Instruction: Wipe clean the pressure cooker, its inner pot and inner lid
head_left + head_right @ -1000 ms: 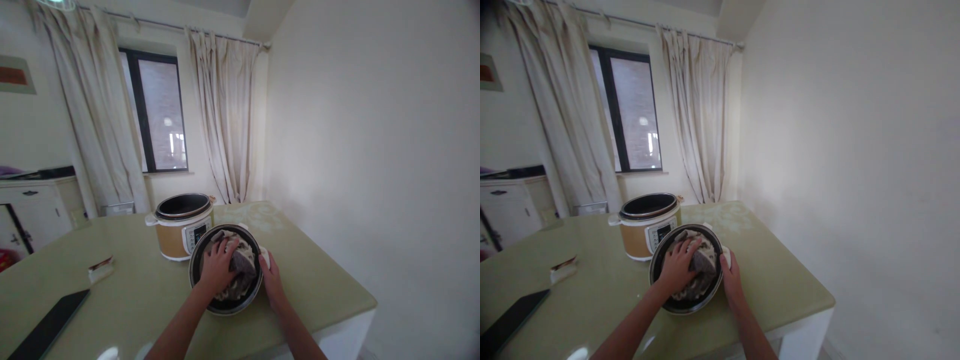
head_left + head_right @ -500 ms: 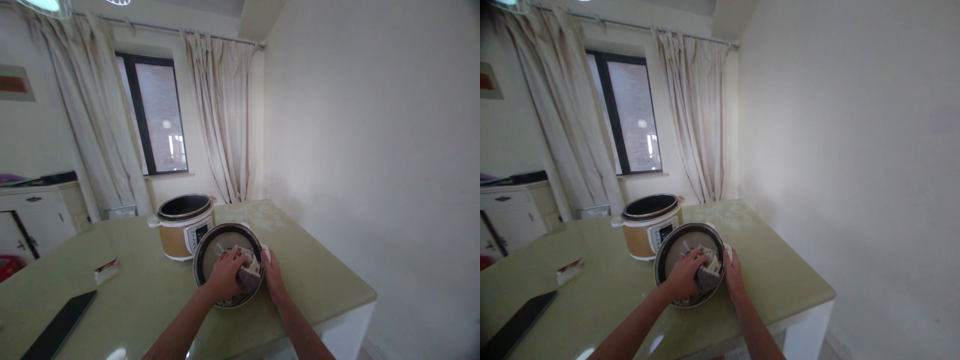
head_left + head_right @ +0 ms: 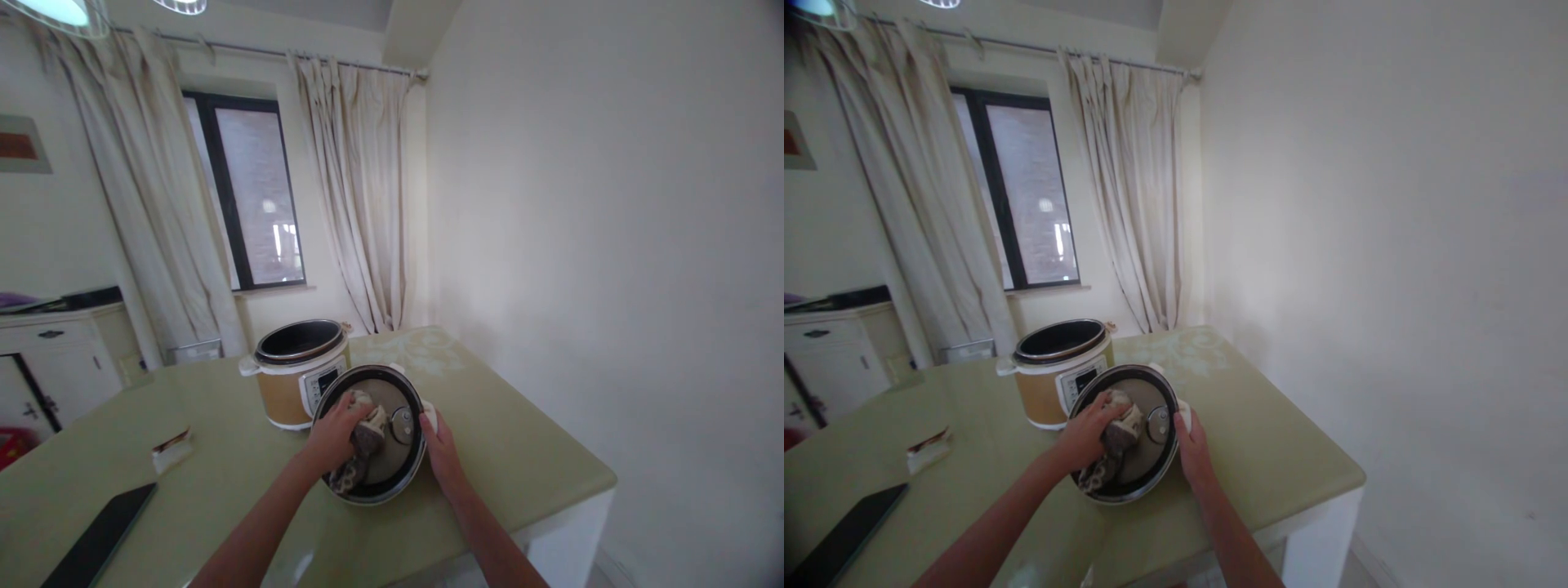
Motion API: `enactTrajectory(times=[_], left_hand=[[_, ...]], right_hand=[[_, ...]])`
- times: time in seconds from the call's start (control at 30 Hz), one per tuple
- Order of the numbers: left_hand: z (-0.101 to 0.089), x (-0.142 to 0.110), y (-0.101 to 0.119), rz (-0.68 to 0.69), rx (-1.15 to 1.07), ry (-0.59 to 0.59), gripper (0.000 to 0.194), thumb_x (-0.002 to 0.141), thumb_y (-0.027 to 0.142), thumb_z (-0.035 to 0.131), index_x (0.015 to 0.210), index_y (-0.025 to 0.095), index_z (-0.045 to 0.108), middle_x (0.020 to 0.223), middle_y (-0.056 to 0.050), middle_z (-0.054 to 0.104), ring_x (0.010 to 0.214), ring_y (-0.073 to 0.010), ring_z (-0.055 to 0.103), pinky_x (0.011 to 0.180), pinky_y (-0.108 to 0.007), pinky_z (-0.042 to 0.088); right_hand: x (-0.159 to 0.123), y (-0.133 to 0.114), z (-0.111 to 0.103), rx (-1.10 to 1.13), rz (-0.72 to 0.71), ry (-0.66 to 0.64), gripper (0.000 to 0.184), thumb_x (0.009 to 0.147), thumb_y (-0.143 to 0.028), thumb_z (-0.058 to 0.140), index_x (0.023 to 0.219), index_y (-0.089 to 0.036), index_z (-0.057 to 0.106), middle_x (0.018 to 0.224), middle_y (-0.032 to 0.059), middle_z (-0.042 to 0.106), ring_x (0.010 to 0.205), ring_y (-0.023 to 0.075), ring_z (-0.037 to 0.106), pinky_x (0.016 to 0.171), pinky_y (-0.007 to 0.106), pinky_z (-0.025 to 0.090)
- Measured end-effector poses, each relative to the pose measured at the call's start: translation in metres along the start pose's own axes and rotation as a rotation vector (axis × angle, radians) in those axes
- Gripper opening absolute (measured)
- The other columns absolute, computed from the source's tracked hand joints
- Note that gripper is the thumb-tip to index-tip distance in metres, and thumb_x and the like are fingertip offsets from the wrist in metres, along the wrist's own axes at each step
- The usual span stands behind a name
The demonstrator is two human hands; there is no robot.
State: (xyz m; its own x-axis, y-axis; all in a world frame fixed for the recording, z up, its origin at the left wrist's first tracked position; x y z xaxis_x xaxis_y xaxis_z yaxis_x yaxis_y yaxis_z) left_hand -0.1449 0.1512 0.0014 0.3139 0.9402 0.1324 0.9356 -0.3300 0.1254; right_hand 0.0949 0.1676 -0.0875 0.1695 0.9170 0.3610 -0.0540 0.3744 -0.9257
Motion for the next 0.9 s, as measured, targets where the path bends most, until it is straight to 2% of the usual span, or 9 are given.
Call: enactTrajectory(times=[0.13,0.23,0.33,0.43,0.5,0.57,0.63,0.77,0.9], left_hand=[[-0.007,0.013,-0.001,-0.110,0.003,0.156,0.086,0.081,-0.001,0.054,0.156,0.041,0.051,0.167,-0.008,0.034,0.146,-0.0301,0.049,0.109,-0.040,0.052],[-0.004,0.017,0.008,-0.112,-0.016,0.243,0.094,0.079,-0.006,0.048,0.158,0.044,0.048,0.171,-0.005,0.029,0.149,-0.0284,0.046,0.104,-0.037,0.056],[0.004,0.018,0.016,-0.031,-0.024,0.192,0.083,0.079,-0.006,0.050,0.145,0.043,0.063,0.170,-0.002,0.032,0.151,-0.0284,0.043,0.105,-0.038,0.056],[0.010,0.012,0.015,0.041,-0.066,0.002,0.074,0.078,0.010,0.068,0.145,0.041,0.062,0.171,-0.004,0.033,0.151,-0.0341,0.044,0.113,-0.047,0.052],[0.011,0.004,0.012,0.060,-0.101,-0.127,0.083,0.075,0.032,0.081,0.154,0.038,0.055,0.174,-0.009,0.027,0.153,-0.0407,0.041,0.116,-0.055,0.047],[0.009,-0.003,0.010,0.057,-0.090,-0.185,0.101,0.067,0.046,0.088,0.159,0.036,0.048,0.176,-0.012,0.021,0.154,-0.0454,0.037,0.117,-0.060,0.045],[0.008,-0.008,0.009,0.044,-0.031,-0.167,0.103,0.065,0.041,0.089,0.159,0.039,0.046,0.175,-0.011,0.023,0.154,-0.0449,0.037,0.115,-0.059,0.046],[0.010,-0.005,0.009,0.040,0.067,-0.068,0.085,0.075,0.024,0.078,0.153,0.045,0.050,0.167,-0.007,0.035,0.149,-0.0376,0.043,0.108,-0.050,0.052],[0.005,0.013,0.003,-0.061,0.071,0.058,0.074,0.082,0.027,0.074,0.152,0.040,0.052,0.164,-0.010,0.038,0.139,-0.0359,0.053,0.104,-0.046,0.054]], right_hand=[[-0.001,0.003,0.000,-0.017,-0.001,0.005,0.062,0.092,-0.074,0.061,0.125,-0.023,0.073,0.123,0.0106,0.077,0.118,0.0313,0.070,0.108,0.048,0.053],[-0.002,0.003,-0.001,-0.037,0.007,0.008,0.062,0.092,-0.073,0.062,0.126,-0.022,0.072,0.122,0.0115,0.077,0.117,0.0319,0.070,0.106,0.048,0.054],[-0.002,0.002,0.000,-0.045,-0.001,-0.003,0.062,0.093,-0.073,0.061,0.127,-0.022,0.071,0.122,0.0110,0.077,0.116,0.0308,0.070,0.107,0.047,0.054],[-0.003,0.001,-0.001,-0.048,-0.002,-0.006,0.059,0.094,-0.071,0.060,0.126,-0.023,0.071,0.123,0.0097,0.077,0.117,0.0296,0.070,0.108,0.046,0.053],[-0.003,-0.001,0.000,-0.046,0.001,-0.004,0.058,0.094,-0.071,0.060,0.126,-0.023,0.071,0.122,0.0090,0.078,0.116,0.0296,0.070,0.107,0.046,0.054],[-0.003,-0.003,0.001,-0.039,-0.008,-0.011,0.058,0.094,-0.071,0.060,0.126,-0.023,0.071,0.121,0.0087,0.078,0.116,0.0298,0.070,0.107,0.046,0.054],[-0.003,-0.005,0.002,-0.032,-0.018,-0.020,0.058,0.093,-0.071,0.061,0.125,-0.023,0.071,0.119,0.0088,0.078,0.116,0.0305,0.069,0.107,0.046,0.054],[-0.003,-0.003,0.001,-0.039,-0.021,-0.015,0.058,0.091,-0.069,0.064,0.124,-0.022,0.071,0.119,0.0092,0.078,0.115,0.0314,0.069,0.106,0.046,0.053],[-0.004,0.001,-0.001,-0.072,-0.032,-0.012,0.055,0.091,-0.066,0.066,0.123,-0.022,0.071,0.117,0.0090,0.078,0.112,0.0309,0.070,0.104,0.046,0.054]])
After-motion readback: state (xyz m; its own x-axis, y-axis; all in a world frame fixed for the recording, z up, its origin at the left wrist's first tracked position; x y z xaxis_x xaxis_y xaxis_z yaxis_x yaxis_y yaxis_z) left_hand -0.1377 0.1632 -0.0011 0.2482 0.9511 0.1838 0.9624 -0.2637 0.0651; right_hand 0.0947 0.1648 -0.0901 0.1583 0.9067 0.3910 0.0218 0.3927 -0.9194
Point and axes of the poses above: each hand's wrist, its own x-axis towards the middle knuckle, its own z-axis out of the palm, y = z × x, the point moved 5 cm from there along x, towards the middle knuckle
